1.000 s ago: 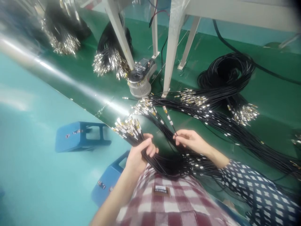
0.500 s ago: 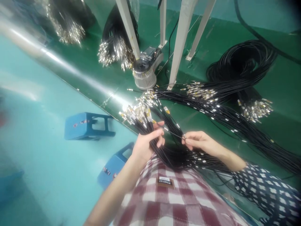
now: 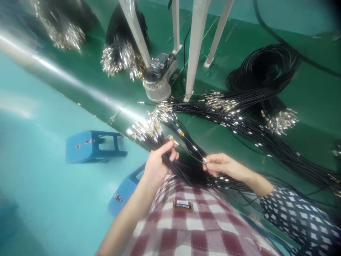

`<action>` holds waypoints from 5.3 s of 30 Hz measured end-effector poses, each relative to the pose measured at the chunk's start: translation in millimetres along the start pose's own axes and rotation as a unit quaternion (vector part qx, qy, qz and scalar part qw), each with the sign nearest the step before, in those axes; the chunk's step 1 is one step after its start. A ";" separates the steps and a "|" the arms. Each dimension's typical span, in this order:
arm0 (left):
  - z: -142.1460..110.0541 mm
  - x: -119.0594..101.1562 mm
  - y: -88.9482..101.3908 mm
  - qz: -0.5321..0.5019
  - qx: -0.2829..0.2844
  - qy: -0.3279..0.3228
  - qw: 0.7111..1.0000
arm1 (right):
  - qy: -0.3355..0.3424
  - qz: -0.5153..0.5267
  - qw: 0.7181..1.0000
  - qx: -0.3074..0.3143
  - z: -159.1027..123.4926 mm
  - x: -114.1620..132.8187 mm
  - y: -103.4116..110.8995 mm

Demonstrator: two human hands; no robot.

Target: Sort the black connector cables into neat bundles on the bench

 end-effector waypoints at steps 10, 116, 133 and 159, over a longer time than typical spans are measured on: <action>19.1 12.3 -1.4 0.041 0.039 0.080 0.995 | 0.054 0.077 0.995 -0.033 64.4 -5.5 -3.2; 1.5 7.8 33.4 -0.027 -0.003 0.054 0.998 | -0.073 -0.357 0.907 -0.213 101.4 -13.6 36.9; -4.8 5.5 23.6 -0.066 -0.003 -0.012 0.998 | 0.008 -0.224 0.967 -0.118 -17.7 5.6 5.8; -0.8 4.7 21.9 -0.040 -0.039 0.003 0.998 | 0.115 -0.487 0.840 -0.210 9.4 45.6 -15.6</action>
Point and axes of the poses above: each hand's wrist, its own z-axis towards the middle knuckle, its own y-axis out of the back of the hand, x = y × z, the point moved 7 cm from there along z, towards the middle knuckle, and after that the axes turned 11 degrees about -z, right-handed, at the moved point
